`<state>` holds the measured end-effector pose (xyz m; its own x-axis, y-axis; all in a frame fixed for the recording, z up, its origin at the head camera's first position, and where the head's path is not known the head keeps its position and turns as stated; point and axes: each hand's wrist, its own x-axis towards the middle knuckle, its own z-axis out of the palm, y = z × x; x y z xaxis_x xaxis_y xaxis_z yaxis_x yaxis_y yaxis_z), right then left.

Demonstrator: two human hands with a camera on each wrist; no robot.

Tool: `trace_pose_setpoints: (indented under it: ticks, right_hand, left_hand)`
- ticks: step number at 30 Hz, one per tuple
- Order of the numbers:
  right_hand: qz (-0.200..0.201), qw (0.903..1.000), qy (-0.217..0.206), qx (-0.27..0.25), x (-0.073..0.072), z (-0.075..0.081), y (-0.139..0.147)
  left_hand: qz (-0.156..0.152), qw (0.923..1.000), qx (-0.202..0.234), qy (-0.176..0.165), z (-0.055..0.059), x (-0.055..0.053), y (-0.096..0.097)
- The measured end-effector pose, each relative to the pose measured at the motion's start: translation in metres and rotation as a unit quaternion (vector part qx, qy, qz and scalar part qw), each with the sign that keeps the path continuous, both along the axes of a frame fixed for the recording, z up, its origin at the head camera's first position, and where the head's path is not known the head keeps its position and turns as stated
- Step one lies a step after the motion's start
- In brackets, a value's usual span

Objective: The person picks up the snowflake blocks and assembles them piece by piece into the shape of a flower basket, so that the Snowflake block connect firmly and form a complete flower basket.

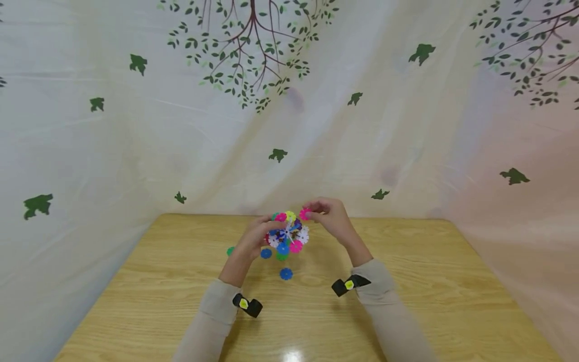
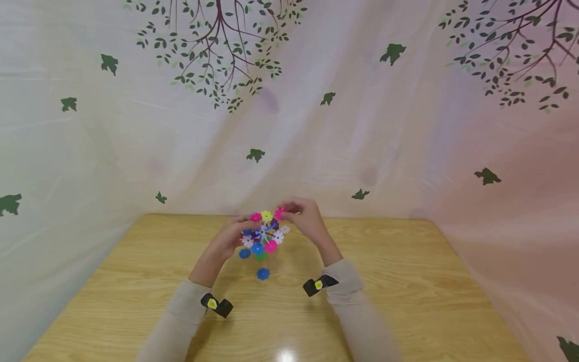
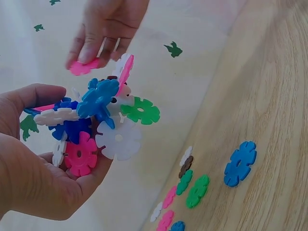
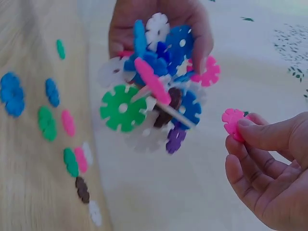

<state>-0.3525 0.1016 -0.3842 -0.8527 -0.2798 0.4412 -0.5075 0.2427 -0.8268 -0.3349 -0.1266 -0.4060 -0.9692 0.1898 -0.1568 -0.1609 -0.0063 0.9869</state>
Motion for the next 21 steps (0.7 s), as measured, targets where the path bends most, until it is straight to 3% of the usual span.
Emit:
trace_pose_setpoints:
  ticks: [6,10,21]
  right_hand:
    - [0.006,0.9997,-0.003,-0.023,0.001,0.001,-0.014]
    - [-0.012,0.9997,0.007,-0.020,0.003,-0.003,-0.021]
    - [-0.062,0.9974,0.020,-0.032,0.004,-0.005,-0.034]
  left_hand:
    - [-0.016,0.9999,-0.001,0.003,-0.003,-0.003,0.000]
    - [-0.027,0.9996,0.001,0.003,-0.004,-0.004,0.000]
    - [-0.020,0.9997,0.013,0.011,0.000,-0.005,-0.001]
